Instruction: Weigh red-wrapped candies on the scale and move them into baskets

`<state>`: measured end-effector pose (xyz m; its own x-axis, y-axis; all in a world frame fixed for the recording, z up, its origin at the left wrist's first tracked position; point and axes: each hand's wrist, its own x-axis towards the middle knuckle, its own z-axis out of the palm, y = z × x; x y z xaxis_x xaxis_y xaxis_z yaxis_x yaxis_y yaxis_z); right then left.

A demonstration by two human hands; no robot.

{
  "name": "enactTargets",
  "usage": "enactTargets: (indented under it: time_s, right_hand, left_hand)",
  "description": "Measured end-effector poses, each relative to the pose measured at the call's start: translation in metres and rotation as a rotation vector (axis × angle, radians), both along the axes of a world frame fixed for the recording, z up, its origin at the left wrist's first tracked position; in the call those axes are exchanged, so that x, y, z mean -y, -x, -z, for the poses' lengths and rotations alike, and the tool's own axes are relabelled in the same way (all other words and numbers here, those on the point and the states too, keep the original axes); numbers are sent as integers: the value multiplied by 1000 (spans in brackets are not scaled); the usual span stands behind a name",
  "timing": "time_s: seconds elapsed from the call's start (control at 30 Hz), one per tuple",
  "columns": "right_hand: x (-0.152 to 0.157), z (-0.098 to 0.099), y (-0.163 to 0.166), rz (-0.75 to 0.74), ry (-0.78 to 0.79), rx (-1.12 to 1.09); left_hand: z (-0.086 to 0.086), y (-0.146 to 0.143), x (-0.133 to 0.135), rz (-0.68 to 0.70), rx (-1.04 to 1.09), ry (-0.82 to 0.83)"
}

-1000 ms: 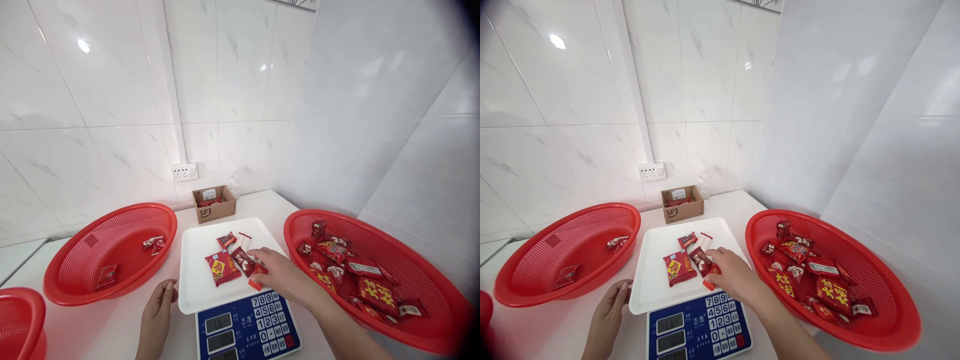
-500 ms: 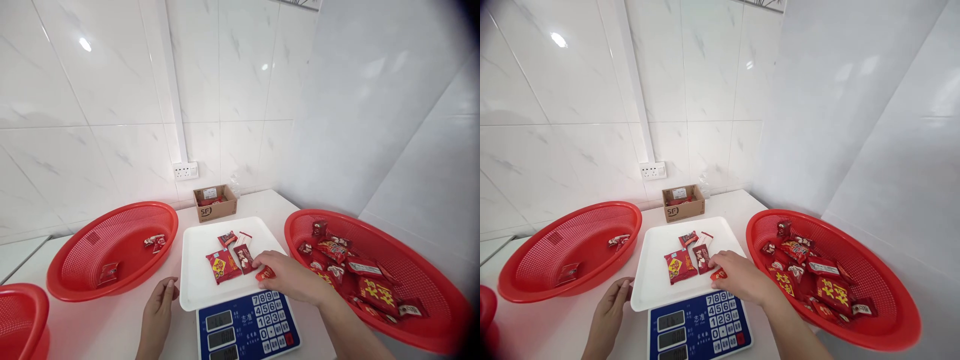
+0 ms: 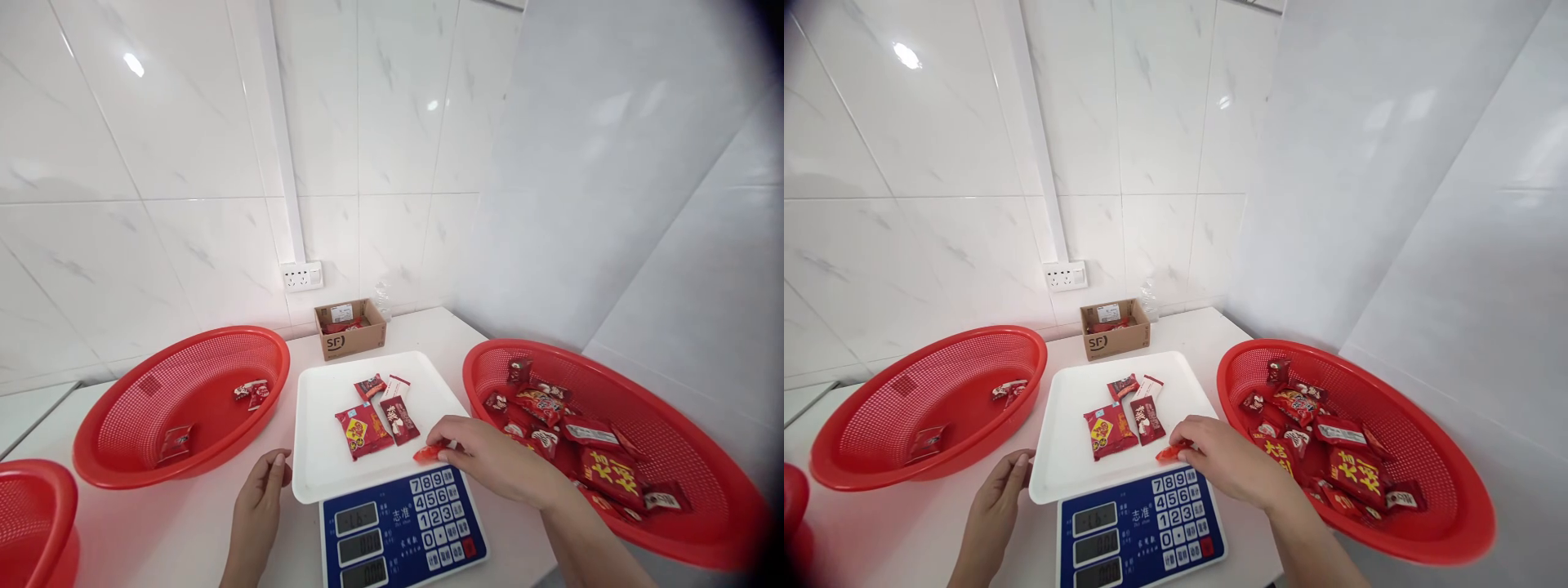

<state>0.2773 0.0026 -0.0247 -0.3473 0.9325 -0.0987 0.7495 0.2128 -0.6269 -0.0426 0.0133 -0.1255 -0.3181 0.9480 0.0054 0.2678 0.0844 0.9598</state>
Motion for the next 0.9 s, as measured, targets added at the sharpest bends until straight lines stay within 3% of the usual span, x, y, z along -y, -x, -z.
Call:
enactTargets:
  time_s: [0.37,0.6,0.9]
  right_hand:
    - [-12,-5,7,49,-87,-43]
    - [-41,-1,38,193,-315,-108]
    - [-47,26,49,88,-217,-70]
  left_hand:
    - [3,2,0,1,-16,-36]
    - [2,1,-1,-7,1,-27]
    - [1,1,0,19,-6,-8]
